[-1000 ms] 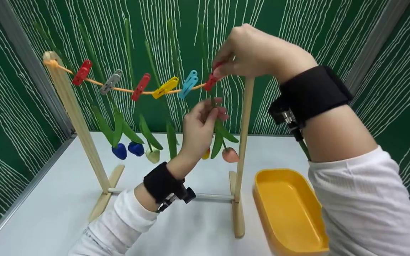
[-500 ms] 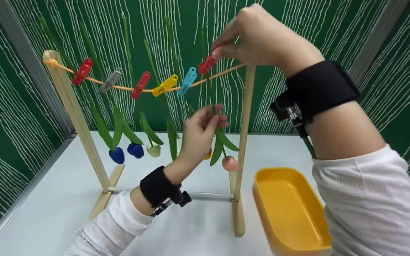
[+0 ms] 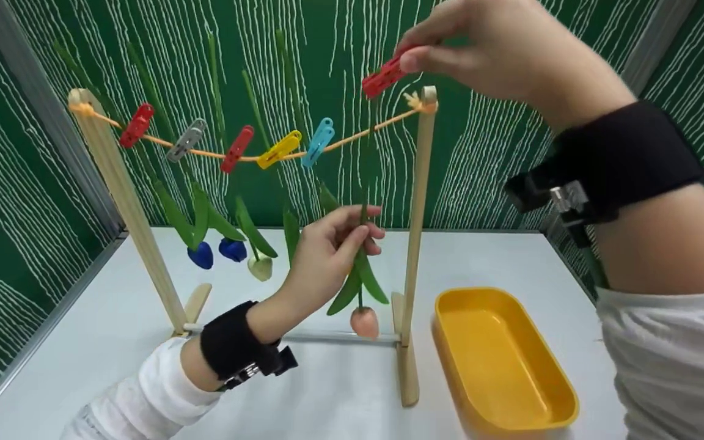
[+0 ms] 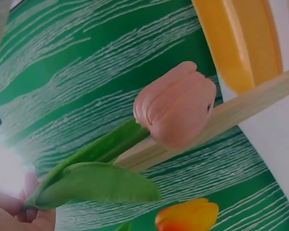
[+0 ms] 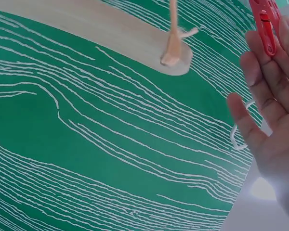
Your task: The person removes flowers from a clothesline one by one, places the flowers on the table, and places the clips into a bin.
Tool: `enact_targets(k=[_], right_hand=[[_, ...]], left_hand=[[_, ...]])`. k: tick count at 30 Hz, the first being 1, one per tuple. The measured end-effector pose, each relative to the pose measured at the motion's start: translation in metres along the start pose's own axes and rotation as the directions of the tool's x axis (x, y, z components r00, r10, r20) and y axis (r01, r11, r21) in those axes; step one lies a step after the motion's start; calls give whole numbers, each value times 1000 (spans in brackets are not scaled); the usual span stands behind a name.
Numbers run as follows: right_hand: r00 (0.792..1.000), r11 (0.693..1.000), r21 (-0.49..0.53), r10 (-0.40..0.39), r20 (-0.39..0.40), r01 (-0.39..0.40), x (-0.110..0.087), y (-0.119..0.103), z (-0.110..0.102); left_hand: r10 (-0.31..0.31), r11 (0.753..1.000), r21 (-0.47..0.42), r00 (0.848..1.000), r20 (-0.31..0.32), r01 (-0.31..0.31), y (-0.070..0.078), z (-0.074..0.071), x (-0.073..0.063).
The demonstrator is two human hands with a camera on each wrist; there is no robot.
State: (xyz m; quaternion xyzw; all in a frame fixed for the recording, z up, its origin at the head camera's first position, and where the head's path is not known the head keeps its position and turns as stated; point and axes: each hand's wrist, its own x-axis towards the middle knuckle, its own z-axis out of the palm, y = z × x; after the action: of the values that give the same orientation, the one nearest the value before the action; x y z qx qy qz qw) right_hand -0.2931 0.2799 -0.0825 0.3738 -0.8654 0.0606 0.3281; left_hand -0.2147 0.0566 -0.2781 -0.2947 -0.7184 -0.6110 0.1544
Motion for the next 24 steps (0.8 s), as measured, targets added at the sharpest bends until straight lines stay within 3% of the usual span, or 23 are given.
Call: enact_targets(k=[6,10,15,20,24], right_hand=[[996,986,166,0,-87,15,-20,18,-6],[997,992,126,-22,-75,31,-41,14,-8],[997,997,-27,76,-29,-77,-81,0,-4],[991,990,-52,133,-28,-134,-121,-9,5],[983,983,-25,181,-10,-181,-156,-10,24]], left_hand=[[-22,998,53,990,137,15,3,-15,-24],[-23,984,180,974,225,-18,-5,-26,-42],[-32,926,367,950,311,-89,-22,-43,-62],[-155,873,485,918,366,-46,-39,-60,-78],[-245,823,567,884,398,-27,-52,-70,-92]])
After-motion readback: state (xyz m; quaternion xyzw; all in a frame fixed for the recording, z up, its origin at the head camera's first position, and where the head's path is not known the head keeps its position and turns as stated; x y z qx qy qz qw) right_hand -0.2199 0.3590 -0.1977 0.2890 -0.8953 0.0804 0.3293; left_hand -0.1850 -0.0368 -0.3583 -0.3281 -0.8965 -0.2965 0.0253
